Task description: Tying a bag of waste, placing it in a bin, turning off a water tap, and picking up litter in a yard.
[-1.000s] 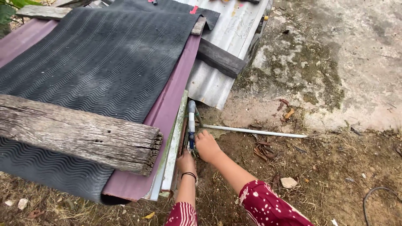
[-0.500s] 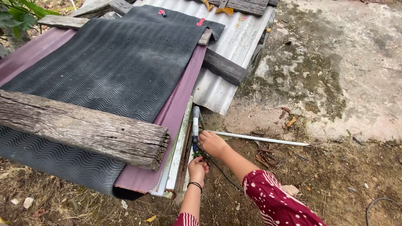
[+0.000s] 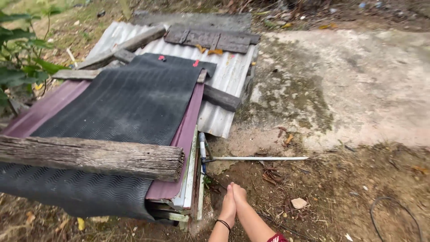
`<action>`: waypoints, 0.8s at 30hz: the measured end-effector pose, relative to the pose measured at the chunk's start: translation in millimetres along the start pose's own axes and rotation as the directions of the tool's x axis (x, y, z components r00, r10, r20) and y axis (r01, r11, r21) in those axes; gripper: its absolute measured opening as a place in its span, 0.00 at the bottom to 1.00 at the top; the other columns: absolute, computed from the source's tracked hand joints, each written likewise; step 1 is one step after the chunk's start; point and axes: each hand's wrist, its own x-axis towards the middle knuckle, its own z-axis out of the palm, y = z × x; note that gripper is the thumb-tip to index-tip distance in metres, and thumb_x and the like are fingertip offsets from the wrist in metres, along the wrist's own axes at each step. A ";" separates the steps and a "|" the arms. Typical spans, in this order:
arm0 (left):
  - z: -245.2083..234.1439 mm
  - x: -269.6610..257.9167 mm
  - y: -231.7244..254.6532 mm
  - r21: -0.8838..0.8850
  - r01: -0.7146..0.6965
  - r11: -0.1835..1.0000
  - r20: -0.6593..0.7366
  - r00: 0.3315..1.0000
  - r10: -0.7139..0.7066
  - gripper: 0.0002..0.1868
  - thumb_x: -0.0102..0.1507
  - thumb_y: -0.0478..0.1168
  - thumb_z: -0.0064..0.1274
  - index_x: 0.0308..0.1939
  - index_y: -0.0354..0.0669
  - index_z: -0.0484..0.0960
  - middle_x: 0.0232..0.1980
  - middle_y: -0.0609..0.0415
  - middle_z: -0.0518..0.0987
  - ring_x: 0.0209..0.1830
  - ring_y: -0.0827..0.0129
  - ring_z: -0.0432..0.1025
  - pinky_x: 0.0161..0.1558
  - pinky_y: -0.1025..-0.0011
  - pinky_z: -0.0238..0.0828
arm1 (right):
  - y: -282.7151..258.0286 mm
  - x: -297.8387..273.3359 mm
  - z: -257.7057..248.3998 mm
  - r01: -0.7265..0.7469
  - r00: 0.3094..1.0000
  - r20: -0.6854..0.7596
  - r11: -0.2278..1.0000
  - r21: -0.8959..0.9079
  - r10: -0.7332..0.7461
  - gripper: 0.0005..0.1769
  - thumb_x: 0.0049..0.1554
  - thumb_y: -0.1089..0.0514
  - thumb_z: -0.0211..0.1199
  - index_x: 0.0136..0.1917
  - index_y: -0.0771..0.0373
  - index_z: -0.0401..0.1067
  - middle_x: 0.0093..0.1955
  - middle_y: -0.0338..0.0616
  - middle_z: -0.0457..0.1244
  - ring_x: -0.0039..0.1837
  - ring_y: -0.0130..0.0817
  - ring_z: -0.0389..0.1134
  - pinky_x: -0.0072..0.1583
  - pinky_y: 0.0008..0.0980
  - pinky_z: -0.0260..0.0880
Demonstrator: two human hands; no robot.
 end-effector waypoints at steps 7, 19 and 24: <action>31.2 -89.4 22.3 -0.264 -0.137 0.955 0.078 0.984 0.163 0.29 0.70 0.55 0.43 0.59 0.33 0.80 0.54 0.47 0.83 0.50 0.64 0.76 0.53 0.66 0.73 | -77.1 -151.8 -75.9 0.502 0.812 -0.339 0.865 -0.008 -0.475 0.23 0.57 0.50 0.62 0.29 0.70 0.71 0.27 0.56 0.64 0.33 0.47 0.62 0.39 0.49 0.63; 308.3 -234.9 73.4 0.478 -0.838 0.262 0.583 0.526 0.620 0.18 0.68 0.46 0.48 0.36 0.33 0.82 0.32 0.33 0.80 0.36 0.39 0.76 0.37 0.49 0.72 | -212.6 -316.5 -424.8 0.625 0.379 -0.587 0.666 -0.408 -0.715 0.26 0.67 0.46 0.50 0.33 0.63 0.72 0.28 0.58 0.63 0.33 0.58 0.65 0.36 0.54 0.60; 455.7 -273.5 27.9 0.410 -0.907 -0.101 0.835 0.328 0.442 0.14 0.66 0.44 0.51 0.35 0.37 0.85 0.30 0.36 0.81 0.33 0.42 0.77 0.38 0.50 0.75 | -199.6 -332.9 -617.1 0.541 0.179 -0.481 0.494 -0.680 -0.858 0.22 0.67 0.52 0.57 0.33 0.65 0.67 0.30 0.59 0.62 0.34 0.58 0.65 0.37 0.52 0.62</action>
